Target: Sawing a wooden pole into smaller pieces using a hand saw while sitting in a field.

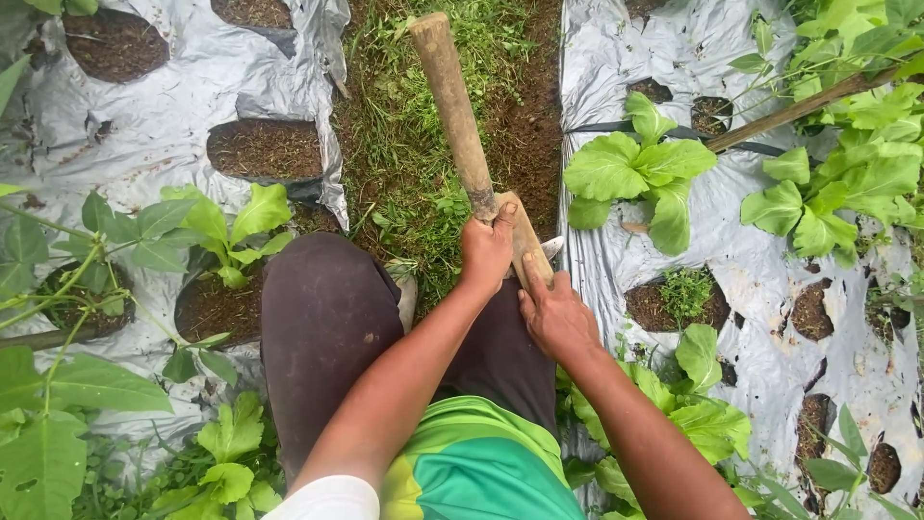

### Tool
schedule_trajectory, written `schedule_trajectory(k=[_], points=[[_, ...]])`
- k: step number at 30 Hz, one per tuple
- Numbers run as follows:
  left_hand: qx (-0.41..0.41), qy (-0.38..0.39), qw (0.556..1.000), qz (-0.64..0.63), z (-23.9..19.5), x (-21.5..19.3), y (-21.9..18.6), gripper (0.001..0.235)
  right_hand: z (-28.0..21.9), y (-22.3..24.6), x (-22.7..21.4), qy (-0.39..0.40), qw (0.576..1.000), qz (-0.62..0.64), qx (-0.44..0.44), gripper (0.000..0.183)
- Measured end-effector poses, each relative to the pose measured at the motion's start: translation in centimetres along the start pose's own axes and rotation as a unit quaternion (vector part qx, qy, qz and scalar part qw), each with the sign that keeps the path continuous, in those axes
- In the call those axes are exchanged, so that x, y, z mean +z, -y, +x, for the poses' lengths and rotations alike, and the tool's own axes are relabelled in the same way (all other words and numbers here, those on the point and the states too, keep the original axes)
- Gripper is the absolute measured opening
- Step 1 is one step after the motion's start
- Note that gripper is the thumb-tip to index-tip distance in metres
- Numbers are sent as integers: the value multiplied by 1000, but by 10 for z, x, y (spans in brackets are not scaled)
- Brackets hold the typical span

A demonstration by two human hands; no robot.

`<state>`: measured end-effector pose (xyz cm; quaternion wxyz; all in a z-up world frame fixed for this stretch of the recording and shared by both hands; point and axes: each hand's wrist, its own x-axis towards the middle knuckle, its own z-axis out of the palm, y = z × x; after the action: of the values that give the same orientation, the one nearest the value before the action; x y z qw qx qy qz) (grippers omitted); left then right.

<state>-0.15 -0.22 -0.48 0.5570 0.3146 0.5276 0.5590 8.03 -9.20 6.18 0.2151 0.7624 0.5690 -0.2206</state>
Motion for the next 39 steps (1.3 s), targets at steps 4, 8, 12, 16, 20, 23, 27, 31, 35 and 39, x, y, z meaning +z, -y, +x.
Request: schedule_trajectory(k=[4, 8, 12, 16, 20, 23, 27, 31, 35, 39], points=[[16, 2, 1000, -2, 6, 3, 5, 29, 7, 7, -13, -14, 1000, -9, -5, 56], [16, -3, 1000, -12, 1, -1, -5, 29, -34, 0, -1, 30, 999, -19, 12, 59], [20, 5, 1000, -8, 1, -1, -6, 29, -14, 2, -3, 13, 1000, -1, 21, 58], [25, -4, 1000, -6, 5, 2, -5, 29, 6, 13, -16, -16, 1000, -4, 5, 58], [12, -10, 1000, -16, 6, -5, -12, 29, -28, 9, -12, 24, 999, -29, 13, 57], [21, -3, 1000, -6, 5, -6, -9, 30, -25, 5, -6, 37, 999, -9, 29, 59], [17, 3, 1000, 4, 4, 3, -4, 28, 11, 8, -11, -12, 1000, -14, 8, 56], [21, -5, 1000, 12, 2, -3, -6, 28, 0, 7, -8, -11, 999, -28, -16, 55], [17, -15, 1000, 1, 9, 0, -1, 29, -18, 4, -5, 28, 999, -10, 15, 58], [13, 1, 1000, 5, 10, 0, 13, 28, 7, 11, -9, -3, 1000, -9, 7, 56]])
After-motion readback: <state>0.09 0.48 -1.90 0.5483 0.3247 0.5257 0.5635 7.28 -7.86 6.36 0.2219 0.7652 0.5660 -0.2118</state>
